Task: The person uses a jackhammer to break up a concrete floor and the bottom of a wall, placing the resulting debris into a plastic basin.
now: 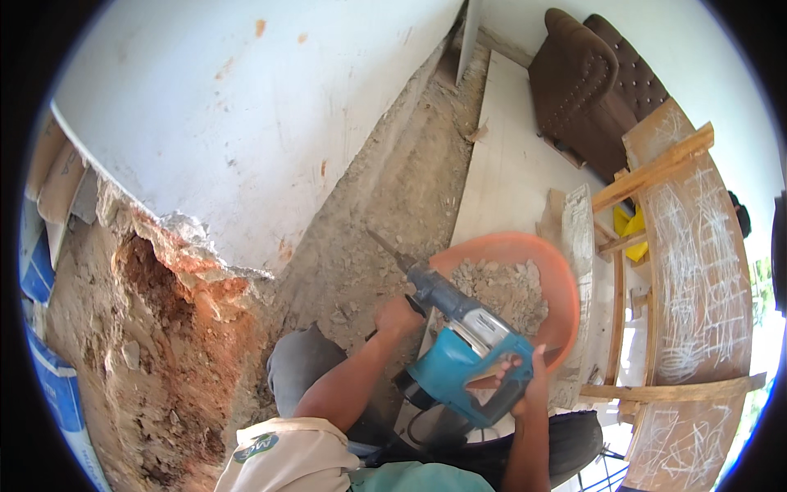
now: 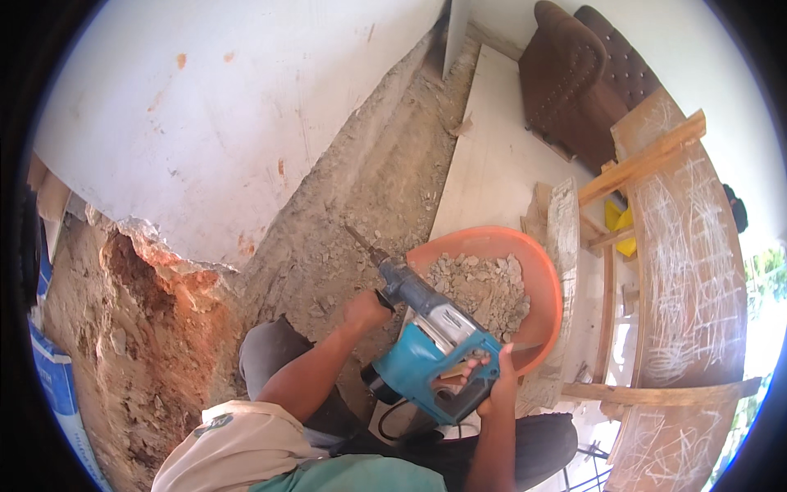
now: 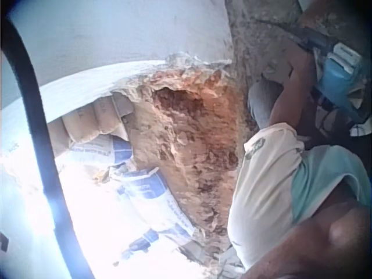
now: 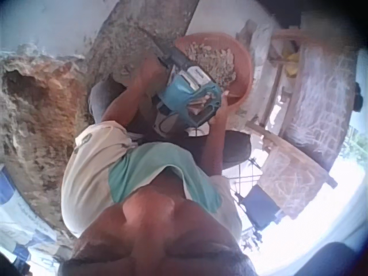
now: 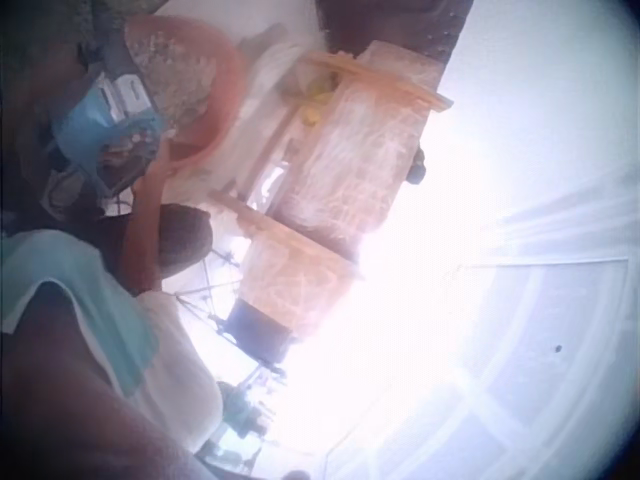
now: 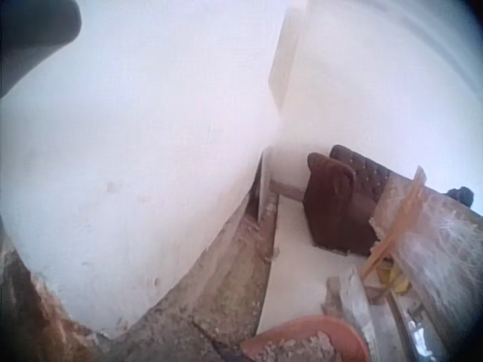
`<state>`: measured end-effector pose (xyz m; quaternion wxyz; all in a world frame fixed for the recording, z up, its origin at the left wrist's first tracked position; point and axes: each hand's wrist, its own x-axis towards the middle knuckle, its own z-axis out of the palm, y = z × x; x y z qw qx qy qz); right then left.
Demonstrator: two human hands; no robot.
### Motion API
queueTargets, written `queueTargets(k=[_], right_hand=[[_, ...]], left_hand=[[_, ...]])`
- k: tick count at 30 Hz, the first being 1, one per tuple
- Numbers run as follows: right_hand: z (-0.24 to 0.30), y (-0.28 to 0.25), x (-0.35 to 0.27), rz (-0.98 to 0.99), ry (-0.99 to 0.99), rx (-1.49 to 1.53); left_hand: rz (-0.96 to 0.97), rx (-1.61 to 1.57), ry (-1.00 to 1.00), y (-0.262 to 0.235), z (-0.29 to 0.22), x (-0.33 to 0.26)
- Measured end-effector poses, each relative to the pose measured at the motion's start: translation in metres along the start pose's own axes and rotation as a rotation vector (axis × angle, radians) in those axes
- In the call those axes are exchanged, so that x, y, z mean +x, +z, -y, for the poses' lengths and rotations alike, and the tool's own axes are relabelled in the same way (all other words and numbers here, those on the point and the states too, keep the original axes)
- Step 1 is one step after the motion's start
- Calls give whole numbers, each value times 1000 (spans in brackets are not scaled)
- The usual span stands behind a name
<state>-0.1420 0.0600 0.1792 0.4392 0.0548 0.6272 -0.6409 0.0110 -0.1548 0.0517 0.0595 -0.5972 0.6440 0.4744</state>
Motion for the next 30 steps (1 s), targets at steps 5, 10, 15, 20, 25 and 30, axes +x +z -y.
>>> queueTargets(k=[5, 10, 15, 20, 25, 30], right_hand=[[-13, -26, -29, -47, 94, 73], [-30, -42, -28, -30, 156, 110], [-33, -41, -26, -5, 140, 83], [-38, -45, -22, 16, 178, 138], [-54, -42, -5, 130, 194, 179], [-67, -46, 10, 124, 302, 188]], left_hand=[[99, 126, 121, -12, 5, -40], [46, 154, 108, -31, 3, -73], [81, 127, 127, -38, 11, -78], [30, 140, 118, -39, 9, -79], [7, 222, 84, -43, 10, -68], [35, 234, 92, -45, 16, -56]])
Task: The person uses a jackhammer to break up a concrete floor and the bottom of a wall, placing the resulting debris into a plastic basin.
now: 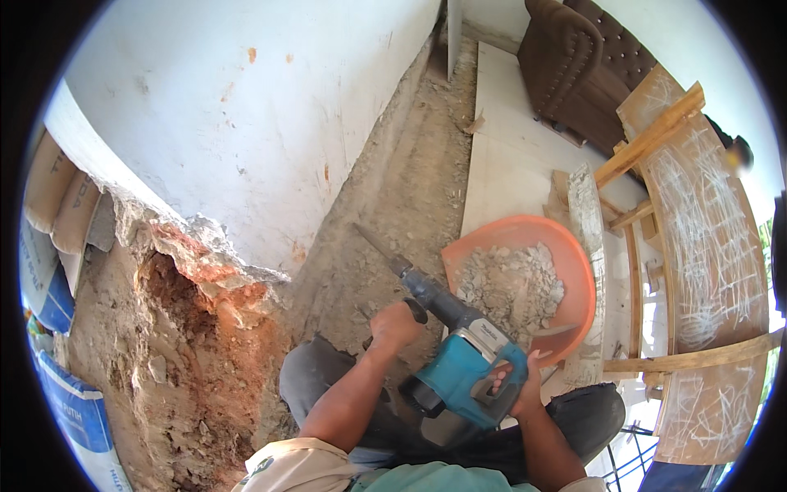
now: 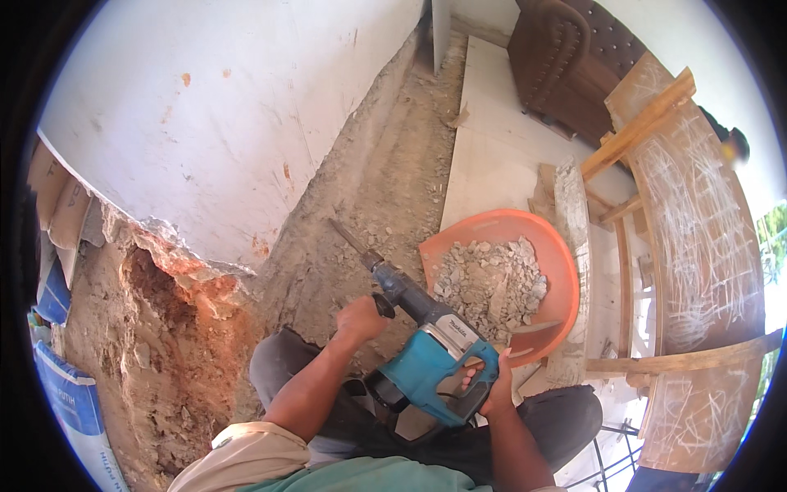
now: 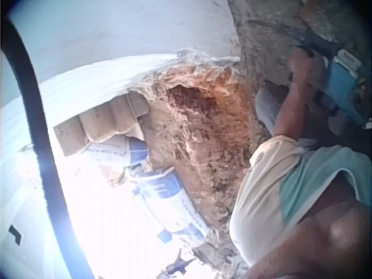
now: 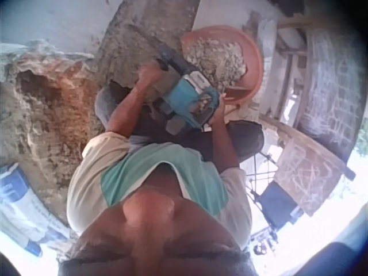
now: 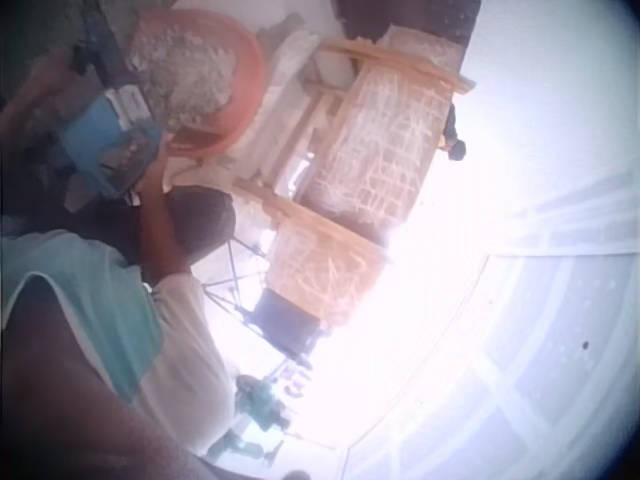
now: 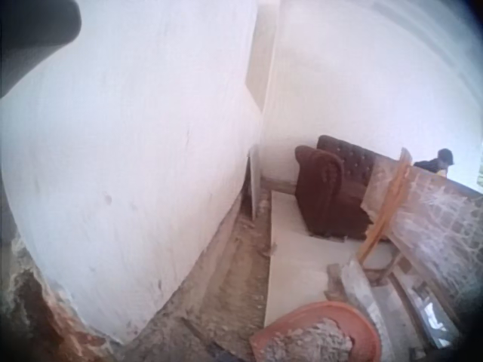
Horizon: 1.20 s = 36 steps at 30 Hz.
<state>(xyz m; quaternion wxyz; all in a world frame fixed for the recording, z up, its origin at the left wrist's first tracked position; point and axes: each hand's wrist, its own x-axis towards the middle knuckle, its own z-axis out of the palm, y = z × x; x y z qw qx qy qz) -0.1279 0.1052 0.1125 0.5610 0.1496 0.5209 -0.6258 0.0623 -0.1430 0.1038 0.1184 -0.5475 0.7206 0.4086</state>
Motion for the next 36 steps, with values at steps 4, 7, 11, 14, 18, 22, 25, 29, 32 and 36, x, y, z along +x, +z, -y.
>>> queueTargets(k=[4, 7, 11, 14, 18, 22, 25, 29, 32, 36], right_hand=[[0, -1, 4, -24, 23, -1], [-1, 0, 3, -34, 20, -13], [-2, 1, 3, -8, -9, -38], [2, 0, 2, 41, 13, 12], [2, -3, 7, 38, 14, 28], [-1, 3, 6, -16, -2, 20], [-3, 5, 8, -33, 0, 33], [-4, 5, 10, -49, -2, -1], [-6, 0, 13, -28, 1, 14], [-10, -4, 11, -31, 9, 25]], left_hand=[[1, 11, 28, 3, -1, 1], [20, 15, 26, 1, -3, -1], [7, 1, 36, 0, -3, -5], [25, 6, 35, -2, -3, -6], [17, 26, 24, 2, -3, 2], [11, 16, 26, -4, -6, 0], [26, 23, 15, -15, -9, -4], [14, 27, 34, -12, -5, 0], [26, 11, 37, -14, -4, -2], [31, 41, 15, -10, -5, -3]])
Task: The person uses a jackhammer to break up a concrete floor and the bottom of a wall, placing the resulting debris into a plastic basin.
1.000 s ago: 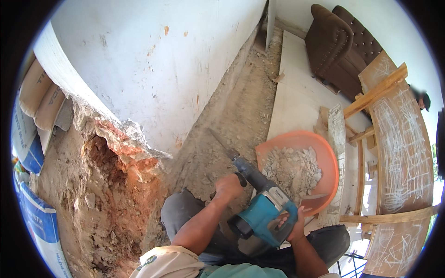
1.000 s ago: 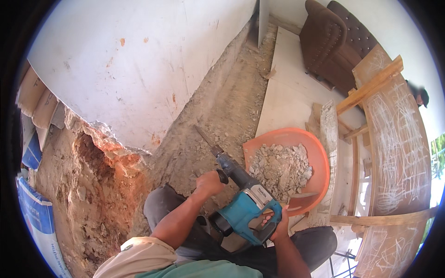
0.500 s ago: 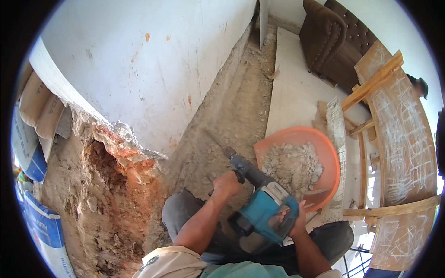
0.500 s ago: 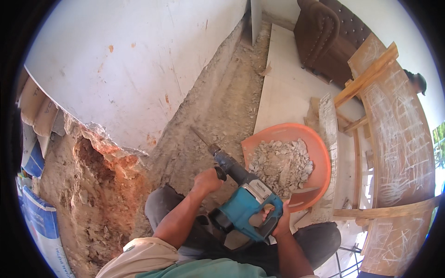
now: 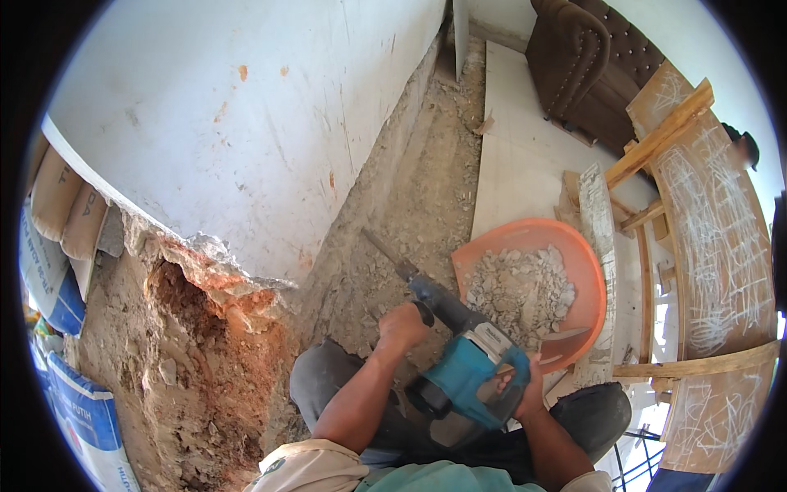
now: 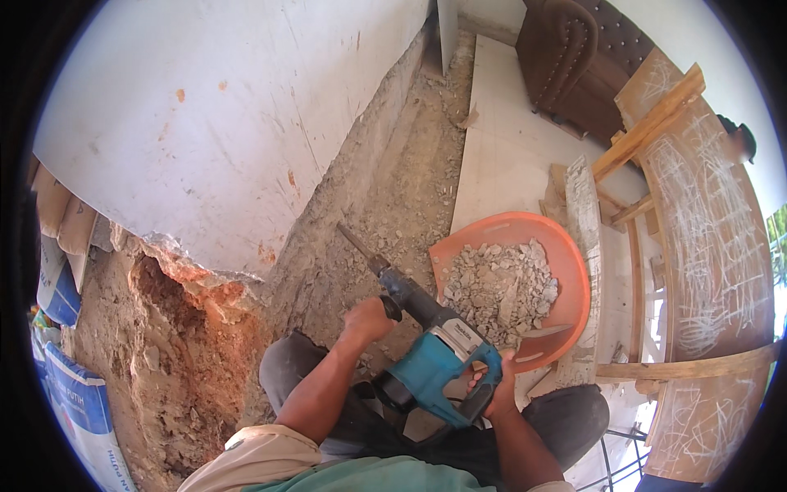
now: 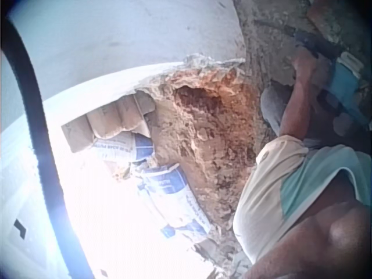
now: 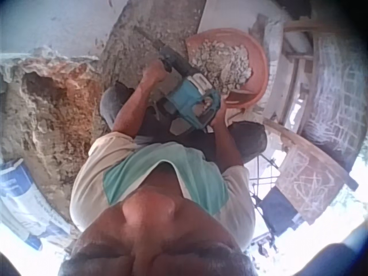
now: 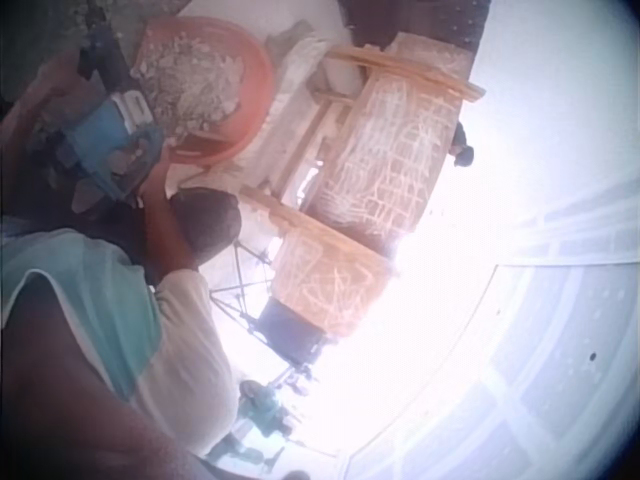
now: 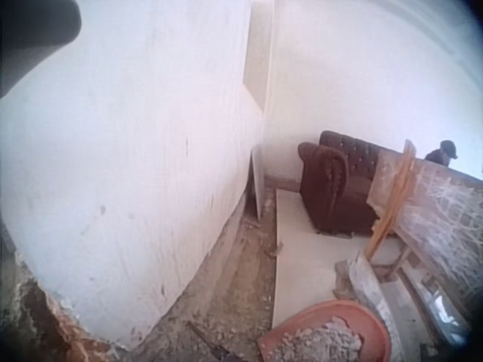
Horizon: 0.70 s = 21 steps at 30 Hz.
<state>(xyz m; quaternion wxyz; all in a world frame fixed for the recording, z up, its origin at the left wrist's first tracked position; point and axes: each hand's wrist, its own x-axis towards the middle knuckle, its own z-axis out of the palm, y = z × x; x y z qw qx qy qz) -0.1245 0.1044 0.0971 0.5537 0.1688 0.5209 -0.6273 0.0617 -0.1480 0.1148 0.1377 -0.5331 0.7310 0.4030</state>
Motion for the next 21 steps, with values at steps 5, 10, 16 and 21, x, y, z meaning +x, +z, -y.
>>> queueTargets(k=[5, 10, 16, 21], right_hand=[[2, -10, 3, 96, 40, 42], [-2, 7, 1, 29, -6, 41], [0, 17, -8, 1, -43, 45], [-4, 15, -7, -24, -1, 89]], left_hand=[[-28, 10, 16, 15, 1, 5], [-33, -2, -2, -5, 2, 4], [-60, -6, 7, -8, 0, -1], [-62, 0, -17, -11, 1, -4]])
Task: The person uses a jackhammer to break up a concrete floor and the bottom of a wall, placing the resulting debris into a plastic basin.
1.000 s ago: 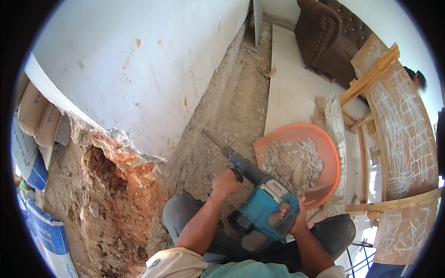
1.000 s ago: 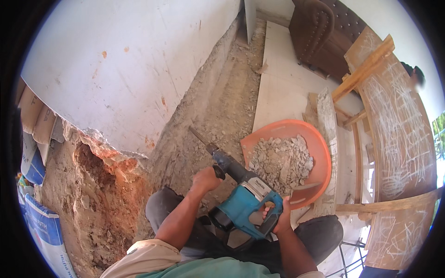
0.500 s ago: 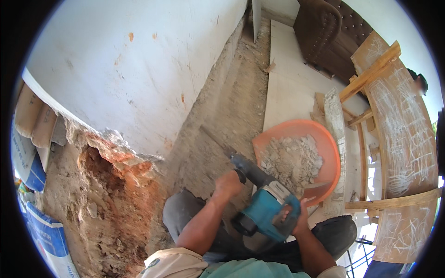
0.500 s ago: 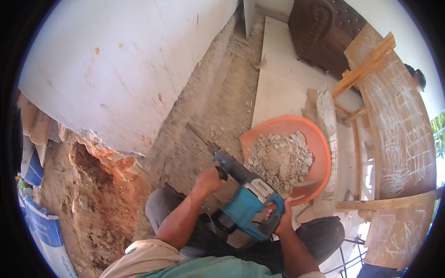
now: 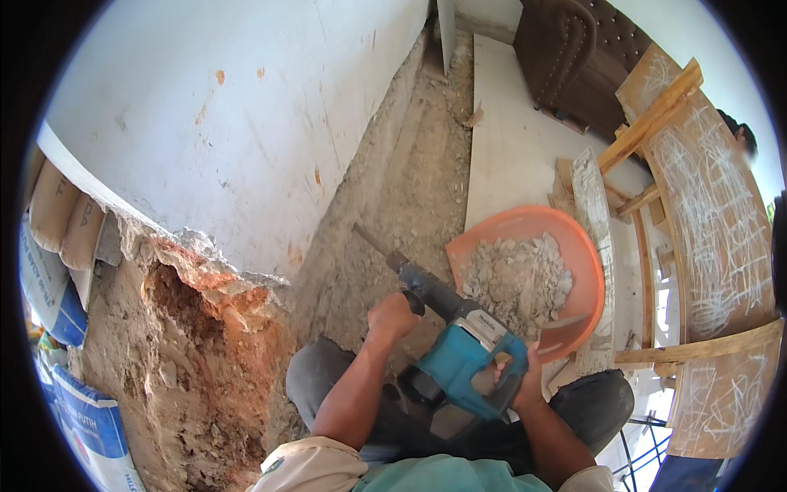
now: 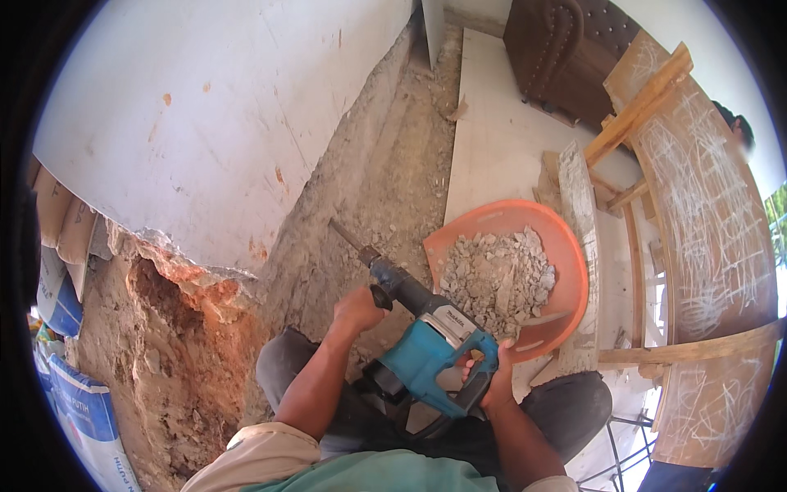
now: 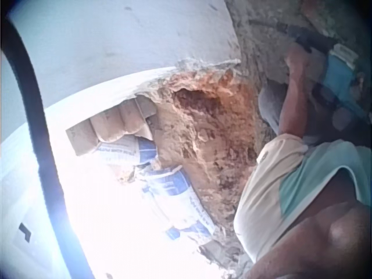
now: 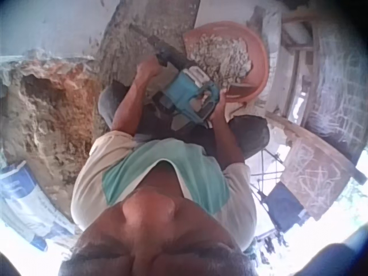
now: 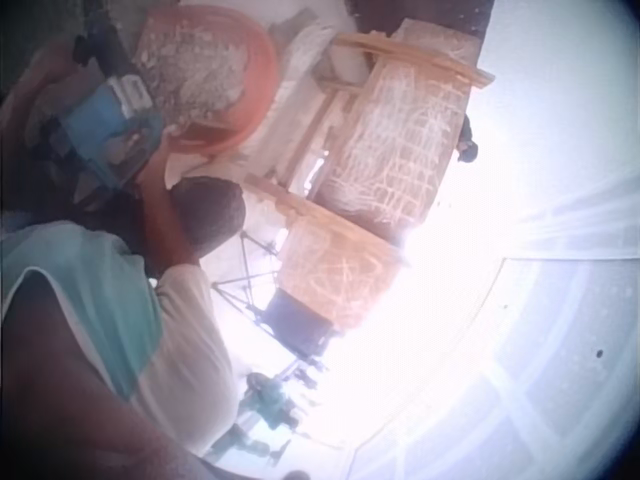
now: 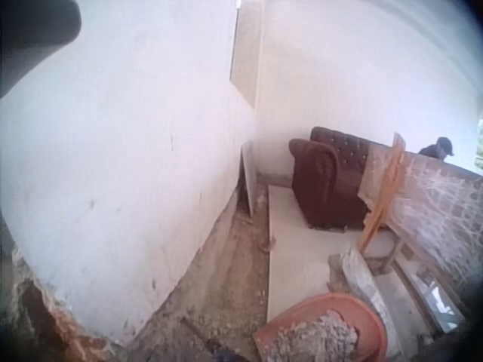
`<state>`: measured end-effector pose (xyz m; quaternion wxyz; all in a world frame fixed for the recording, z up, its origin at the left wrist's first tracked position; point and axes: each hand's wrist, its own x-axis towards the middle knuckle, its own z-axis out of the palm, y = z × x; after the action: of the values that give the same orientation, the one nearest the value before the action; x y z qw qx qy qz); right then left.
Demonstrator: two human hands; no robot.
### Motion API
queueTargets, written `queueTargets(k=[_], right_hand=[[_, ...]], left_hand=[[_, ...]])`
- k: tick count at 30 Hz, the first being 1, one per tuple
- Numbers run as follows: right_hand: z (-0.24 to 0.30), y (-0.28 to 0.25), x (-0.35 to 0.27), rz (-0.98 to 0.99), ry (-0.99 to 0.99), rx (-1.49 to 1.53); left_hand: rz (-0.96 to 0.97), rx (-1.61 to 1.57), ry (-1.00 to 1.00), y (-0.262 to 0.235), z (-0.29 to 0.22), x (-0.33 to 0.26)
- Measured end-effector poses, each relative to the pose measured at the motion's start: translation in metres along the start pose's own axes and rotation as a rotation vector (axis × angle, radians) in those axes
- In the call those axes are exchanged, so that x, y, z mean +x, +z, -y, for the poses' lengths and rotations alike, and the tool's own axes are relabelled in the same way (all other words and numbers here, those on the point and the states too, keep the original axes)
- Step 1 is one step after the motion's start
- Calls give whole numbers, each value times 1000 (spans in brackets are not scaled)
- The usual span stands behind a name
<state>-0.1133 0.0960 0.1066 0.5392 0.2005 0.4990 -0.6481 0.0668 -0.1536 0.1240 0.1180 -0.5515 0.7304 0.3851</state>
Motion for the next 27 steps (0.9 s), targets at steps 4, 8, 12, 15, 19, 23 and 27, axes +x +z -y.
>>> queueTargets(k=[4, 8, 12, 15, 19, 23, 27], right_hand=[[-1, -14, 11, 30, 25, 18], [-1, -15, 11, 16, 10, -43], [3, -26, 12, 99, -29, -59], [2, -13, 11, 62, 7, 12], [19, 0, -2, 59, -123, -66], [39, 35, -43, 52, -385, -267], [36, 50, -69, 87, -743, -462]], left_hand=[[-19, 19, 33, 10, 5, 8], [12, 11, 23, 15, 6, 13], [-5, 35, 38, 23, 3, 12], [9, 22, 11, 10, 1, 12], [-64, -128, -3, 21, 0, 9], [-126, -292, 25, 43, 8, 20], [-240, -546, 120, 54, -8, 28]])
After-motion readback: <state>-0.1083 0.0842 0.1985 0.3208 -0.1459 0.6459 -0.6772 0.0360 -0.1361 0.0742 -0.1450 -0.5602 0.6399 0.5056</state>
